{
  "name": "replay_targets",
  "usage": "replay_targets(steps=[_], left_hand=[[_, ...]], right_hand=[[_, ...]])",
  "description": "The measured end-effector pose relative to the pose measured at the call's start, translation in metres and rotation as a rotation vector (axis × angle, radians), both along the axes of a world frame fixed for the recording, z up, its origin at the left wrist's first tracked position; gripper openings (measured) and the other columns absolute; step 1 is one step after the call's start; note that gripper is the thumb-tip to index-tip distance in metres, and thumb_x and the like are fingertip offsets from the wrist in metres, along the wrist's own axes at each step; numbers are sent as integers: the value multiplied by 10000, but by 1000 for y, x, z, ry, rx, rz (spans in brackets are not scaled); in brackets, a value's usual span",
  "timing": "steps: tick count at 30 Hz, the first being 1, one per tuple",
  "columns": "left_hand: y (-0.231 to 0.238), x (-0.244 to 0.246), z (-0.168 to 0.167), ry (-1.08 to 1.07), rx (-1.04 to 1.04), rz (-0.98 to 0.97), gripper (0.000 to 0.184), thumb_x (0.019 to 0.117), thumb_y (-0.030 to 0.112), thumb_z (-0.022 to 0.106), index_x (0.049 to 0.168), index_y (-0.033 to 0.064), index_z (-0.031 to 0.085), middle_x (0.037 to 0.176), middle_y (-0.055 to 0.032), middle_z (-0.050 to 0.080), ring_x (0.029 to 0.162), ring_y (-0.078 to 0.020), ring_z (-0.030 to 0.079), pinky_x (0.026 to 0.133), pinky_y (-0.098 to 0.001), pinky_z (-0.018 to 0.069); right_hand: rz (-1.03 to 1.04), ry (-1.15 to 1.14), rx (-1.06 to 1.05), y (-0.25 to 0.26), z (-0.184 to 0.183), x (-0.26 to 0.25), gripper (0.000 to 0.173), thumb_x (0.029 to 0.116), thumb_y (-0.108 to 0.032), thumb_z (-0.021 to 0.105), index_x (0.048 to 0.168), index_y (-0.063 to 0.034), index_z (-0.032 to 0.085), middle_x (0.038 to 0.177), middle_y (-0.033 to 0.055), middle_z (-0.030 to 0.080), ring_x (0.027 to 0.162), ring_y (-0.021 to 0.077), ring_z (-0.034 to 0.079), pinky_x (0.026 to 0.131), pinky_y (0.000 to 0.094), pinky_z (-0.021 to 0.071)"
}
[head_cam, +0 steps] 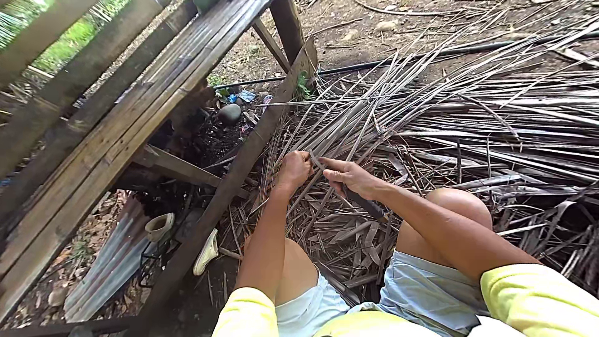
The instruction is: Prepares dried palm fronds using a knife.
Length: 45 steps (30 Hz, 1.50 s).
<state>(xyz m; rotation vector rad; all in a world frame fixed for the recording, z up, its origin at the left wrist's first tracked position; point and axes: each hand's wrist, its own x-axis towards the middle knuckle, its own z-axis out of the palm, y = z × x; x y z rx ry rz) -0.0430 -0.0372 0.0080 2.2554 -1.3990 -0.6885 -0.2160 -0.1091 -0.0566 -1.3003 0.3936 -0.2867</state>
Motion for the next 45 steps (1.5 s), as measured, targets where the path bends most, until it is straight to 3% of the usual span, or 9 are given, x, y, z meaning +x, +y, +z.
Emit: replay_targets(steps=[7,11,14,22,29,35,37,39,45], left_hand=[[-3,-10,-8,-137,-120,-23,212,993,45,573,846,-19,711,814,-139,700,805,-267,679,806,-479,536],[0,-25,-8,-278,-120,-68,259,1034,80,525,904,-61,699,866,-222,703,885,-377,702,836,-559,533],[0,-33,-11,-322,-154,-62,272,1046,103,522,909,-52,700,862,-222,706,872,-383,710,805,-564,539],[-1,-21,-4,-186,-180,34,258,1050,111,543,948,-23,738,863,-176,717,852,-310,700,838,-515,542],[-2,-37,4,-314,-32,27,271,1068,128,508,1017,-27,724,979,-220,727,985,-378,707,897,-563,530],[-1,-42,3,-365,48,30,289,1069,129,493,1001,-30,724,1008,-229,729,1033,-383,707,919,-560,531],[1,-42,4,-355,68,15,283,1068,132,498,1037,-16,737,1033,-223,734,1051,-378,706,935,-556,531],[5,-42,8,-334,52,-7,277,1069,129,501,1055,-2,744,1030,-215,736,1039,-371,707,932,-549,529],[16,-21,11,-190,-13,18,263,1063,159,542,1055,17,763,876,-158,729,846,-308,704,834,-528,547]], right_hand=[[-63,3,31,-10,2,10,496,1104,-197,463,1588,-147,368,665,19,520,457,101,489,420,248,458],[-162,13,-45,-13,-1,15,397,1102,-209,475,1475,-76,512,688,9,530,482,76,482,445,228,443],[-245,105,-346,-16,-5,19,337,1102,-257,481,1318,-48,632,684,26,529,531,114,478,528,310,451],[-183,190,-590,-15,-7,16,488,1104,-305,475,1565,-146,446,1137,178,706,808,264,652,803,496,526],[-207,218,-533,-24,-3,19,483,1097,-309,498,1542,-122,475,985,157,687,727,223,594,728,437,513],[-192,332,-610,-37,-6,19,486,1103,-373,462,1534,-151,499,1239,194,688,1096,366,660,978,620,459],[-266,310,-503,-53,-11,15,487,1104,-332,471,1528,-92,489,1041,179,690,858,295,647,810,525,523],[-400,235,-317,-73,-12,9,486,1106,-279,475,1543,-67,448,746,59,561,540,142,487,515,322,458],[-853,101,-60,-126,-14,-27,407,1120,-253,431,1499,-108,474,676,-19,488,439,73,433,410,239,416]])
